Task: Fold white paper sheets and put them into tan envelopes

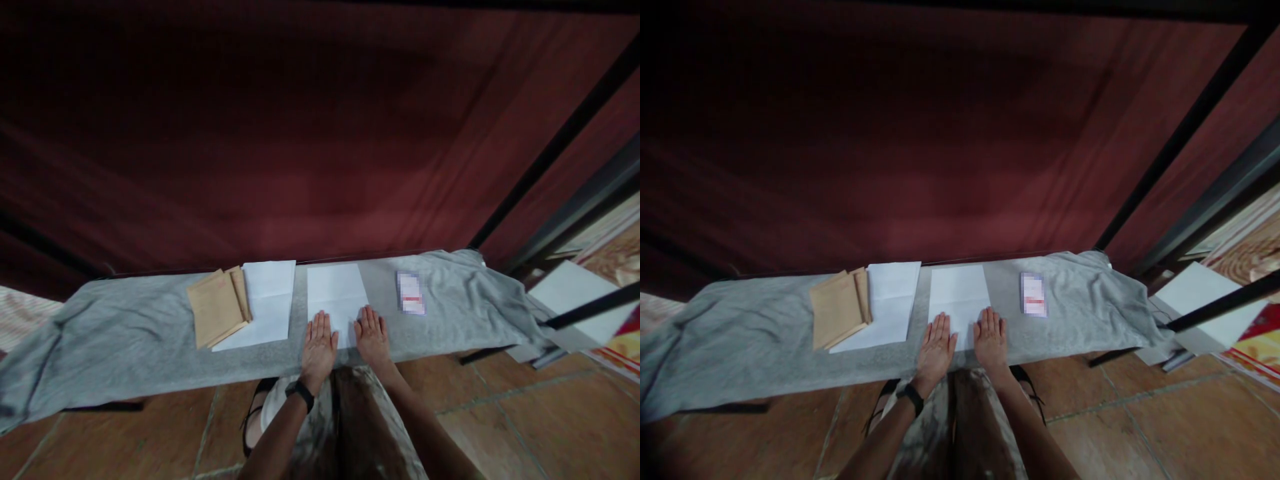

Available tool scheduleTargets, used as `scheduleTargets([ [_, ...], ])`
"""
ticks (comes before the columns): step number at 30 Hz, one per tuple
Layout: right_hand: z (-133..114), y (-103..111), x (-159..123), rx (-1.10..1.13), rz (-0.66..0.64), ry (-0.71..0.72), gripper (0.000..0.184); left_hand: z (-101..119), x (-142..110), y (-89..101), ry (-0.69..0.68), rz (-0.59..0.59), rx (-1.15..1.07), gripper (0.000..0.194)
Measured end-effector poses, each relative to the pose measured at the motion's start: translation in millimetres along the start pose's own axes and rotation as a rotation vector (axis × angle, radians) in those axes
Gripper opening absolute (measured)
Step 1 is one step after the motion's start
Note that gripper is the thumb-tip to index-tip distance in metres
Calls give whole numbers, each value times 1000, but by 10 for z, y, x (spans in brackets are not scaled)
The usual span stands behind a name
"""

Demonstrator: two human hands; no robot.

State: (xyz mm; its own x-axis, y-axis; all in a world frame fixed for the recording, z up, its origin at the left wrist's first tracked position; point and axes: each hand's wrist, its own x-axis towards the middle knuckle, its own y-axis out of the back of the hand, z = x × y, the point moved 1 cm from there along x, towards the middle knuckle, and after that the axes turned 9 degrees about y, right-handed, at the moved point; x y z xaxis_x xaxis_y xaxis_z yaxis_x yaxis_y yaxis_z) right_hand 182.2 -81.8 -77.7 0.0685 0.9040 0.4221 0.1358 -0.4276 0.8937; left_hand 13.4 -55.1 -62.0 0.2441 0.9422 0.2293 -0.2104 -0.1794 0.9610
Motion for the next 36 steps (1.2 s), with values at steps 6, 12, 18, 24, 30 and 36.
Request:
scheduleTargets([
  [6,-323,-25,119,169,-83,151,51,102,60,26,56,-58,-27,57],
  [12,-392,2,85,169,-68,185,50,177,87,-22,54,-79,-49,58],
  [18,-44,106,-3,45,-69,102,53,19,4,-69,151,66,-81,61],
  [24,157,152,-77,25,-20,23,53,-61,-39,-26,180,141,-71,59],
  [30,-167,114,121,144,-112,136,50,227,64,6,38,-18,-60,57],
  [36,-282,7,190,128,-111,248,48,216,138,-61,11,-57,-48,59],
])
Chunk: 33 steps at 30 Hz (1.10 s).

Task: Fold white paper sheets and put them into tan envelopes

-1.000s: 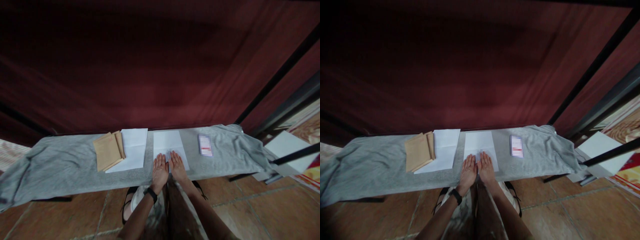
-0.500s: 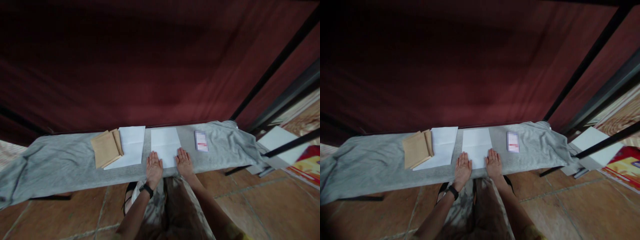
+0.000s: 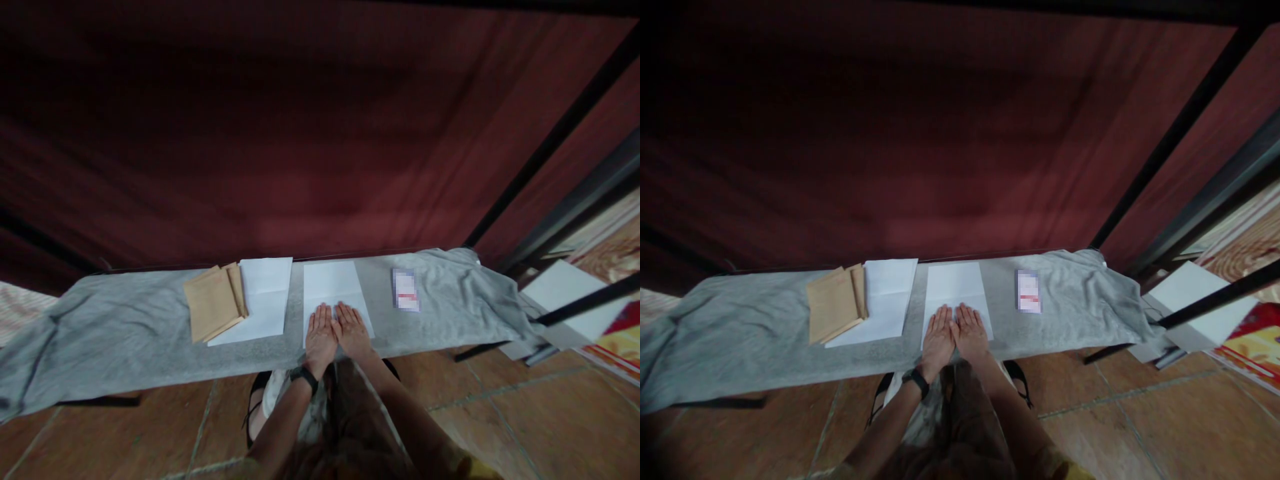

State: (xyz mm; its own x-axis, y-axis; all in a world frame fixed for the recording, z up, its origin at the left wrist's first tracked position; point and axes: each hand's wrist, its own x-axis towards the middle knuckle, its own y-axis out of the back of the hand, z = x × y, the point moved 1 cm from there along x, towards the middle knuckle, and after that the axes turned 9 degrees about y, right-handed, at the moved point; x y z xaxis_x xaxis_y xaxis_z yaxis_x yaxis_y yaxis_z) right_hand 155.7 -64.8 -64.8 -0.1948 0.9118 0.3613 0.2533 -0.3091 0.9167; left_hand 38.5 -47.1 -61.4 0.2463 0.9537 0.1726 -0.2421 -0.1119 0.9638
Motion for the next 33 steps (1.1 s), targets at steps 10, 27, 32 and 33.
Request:
scheduleTargets([
  [10,397,39,-312,-149,117,-98,56,-337,-115,-16,145,133,14,60],
  [27,61,40,-47,74,-7,29,52,110,88,81,11,-45,-3,58],
  [32,209,56,-77,-25,-22,-48,54,-37,111,77,92,-19,4,58],
  [33,241,63,-93,-47,-10,-72,55,-84,98,88,114,1,5,59],
])
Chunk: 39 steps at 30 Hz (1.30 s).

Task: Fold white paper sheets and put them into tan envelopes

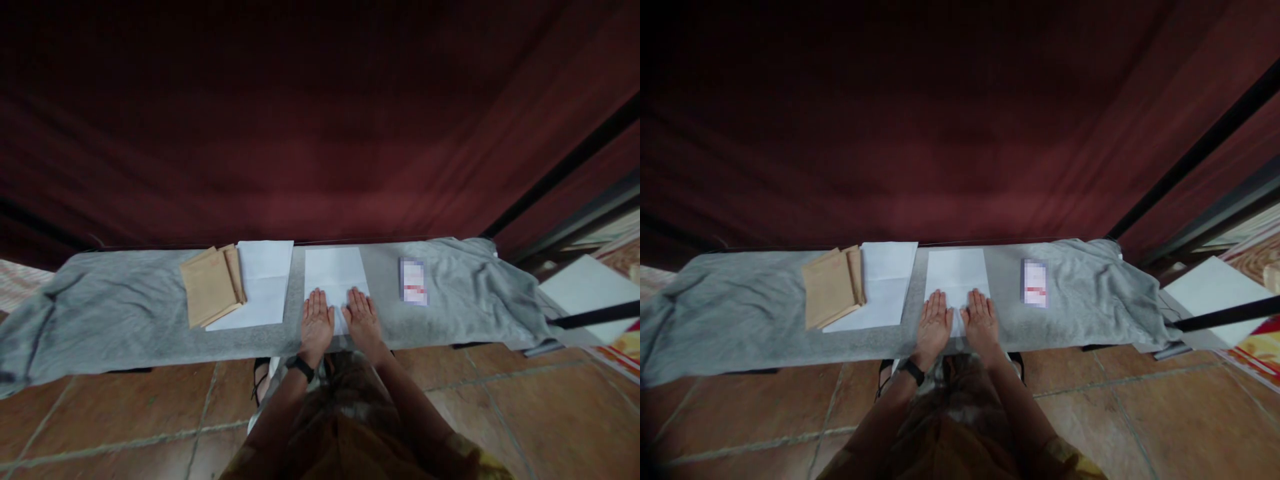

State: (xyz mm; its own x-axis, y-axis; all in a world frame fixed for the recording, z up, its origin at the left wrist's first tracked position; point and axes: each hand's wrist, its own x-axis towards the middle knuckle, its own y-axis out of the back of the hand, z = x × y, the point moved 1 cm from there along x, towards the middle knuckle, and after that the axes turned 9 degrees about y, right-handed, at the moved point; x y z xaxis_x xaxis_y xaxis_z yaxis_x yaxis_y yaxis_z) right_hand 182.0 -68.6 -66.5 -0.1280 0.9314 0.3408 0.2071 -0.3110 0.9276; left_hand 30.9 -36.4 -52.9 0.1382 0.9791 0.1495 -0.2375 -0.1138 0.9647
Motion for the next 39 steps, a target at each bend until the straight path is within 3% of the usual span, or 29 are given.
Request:
scheduleTargets([
  [7,207,13,-113,-83,75,-129,60,-288,-93,46,50,101,-29,60],
  [12,209,62,-70,-82,74,-232,62,-230,-84,49,64,147,-45,59],
  [15,63,89,76,-3,11,-144,58,-37,-53,59,-4,119,-43,59],
  [20,-196,38,217,127,-112,91,52,199,-48,17,-134,-48,-13,59],
  [24,-115,-5,102,72,-65,65,51,129,-69,-25,-87,-54,-17,60],
  [32,231,7,-111,-44,49,-25,59,-122,-129,-20,59,93,-25,60],
  [36,229,-29,-119,-54,34,-39,60,-46,-6,-65,74,93,-28,59],
  [39,229,-59,-138,-53,35,-43,60,119,223,-106,-5,51,-52,59],
])
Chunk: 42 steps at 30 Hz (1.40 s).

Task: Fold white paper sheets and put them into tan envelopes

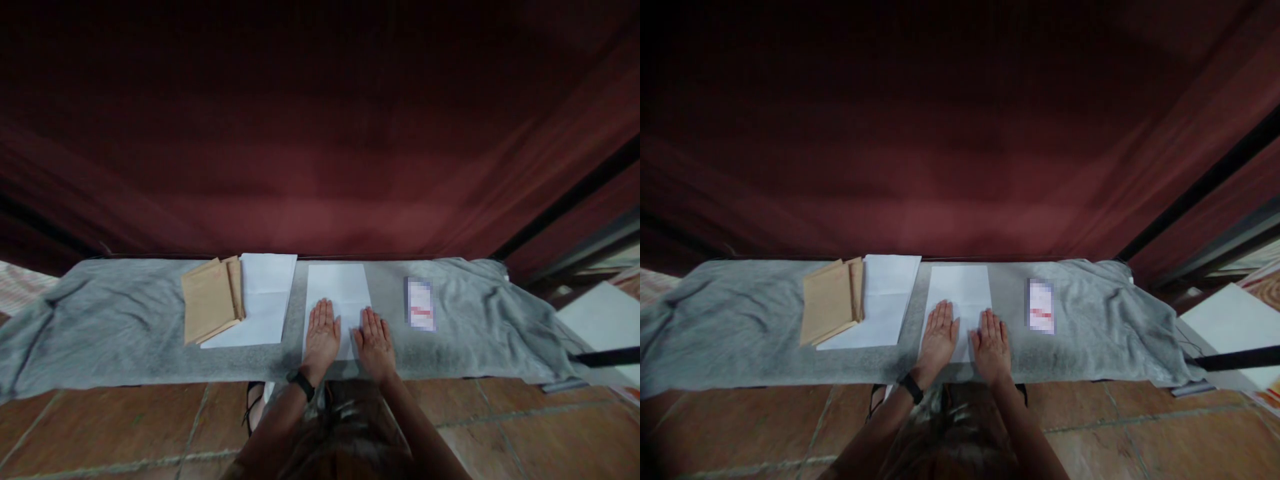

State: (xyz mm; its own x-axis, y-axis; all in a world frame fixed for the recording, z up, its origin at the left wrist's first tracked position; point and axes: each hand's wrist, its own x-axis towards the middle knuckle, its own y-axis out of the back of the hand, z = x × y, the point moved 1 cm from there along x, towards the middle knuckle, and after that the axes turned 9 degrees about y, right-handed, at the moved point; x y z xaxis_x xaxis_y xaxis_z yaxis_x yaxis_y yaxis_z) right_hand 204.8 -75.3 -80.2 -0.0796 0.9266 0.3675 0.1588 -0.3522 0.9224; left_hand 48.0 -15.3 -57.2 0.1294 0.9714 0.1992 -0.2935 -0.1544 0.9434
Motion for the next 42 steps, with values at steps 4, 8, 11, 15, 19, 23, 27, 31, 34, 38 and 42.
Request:
scheduleTargets([
  [4,37,-22,91,25,2,-24,55,171,377,-48,-58,-51,0,58],
  [8,29,-53,506,81,-9,-2,53,173,644,-79,-50,-84,31,58],
  [11,-28,-131,941,119,-16,73,53,107,748,-118,-43,-106,54,57],
  [15,-86,-295,1392,126,-45,125,52,4,852,-169,-11,-115,70,58],
  [19,-67,-418,1581,90,-68,54,49,-83,996,-177,22,-111,72,58],
  [23,-32,-475,1629,65,-79,34,49,-115,1158,-175,77,-118,68,58],
  [27,17,-519,1645,44,-90,14,49,-118,1245,-204,115,-88,60,58],
  [31,168,-526,1656,26,-23,-43,52,-126,1261,-247,140,-55,52,60],
  [34,324,-488,1665,15,33,-70,54,-129,1267,-269,156,-36,42,61],
  [38,453,-405,1638,-26,49,-152,55,-122,1271,-271,168,-11,44,61],
  [42,309,-341,1369,-44,114,-165,54,-113,1266,-252,168,-18,57,61],
])
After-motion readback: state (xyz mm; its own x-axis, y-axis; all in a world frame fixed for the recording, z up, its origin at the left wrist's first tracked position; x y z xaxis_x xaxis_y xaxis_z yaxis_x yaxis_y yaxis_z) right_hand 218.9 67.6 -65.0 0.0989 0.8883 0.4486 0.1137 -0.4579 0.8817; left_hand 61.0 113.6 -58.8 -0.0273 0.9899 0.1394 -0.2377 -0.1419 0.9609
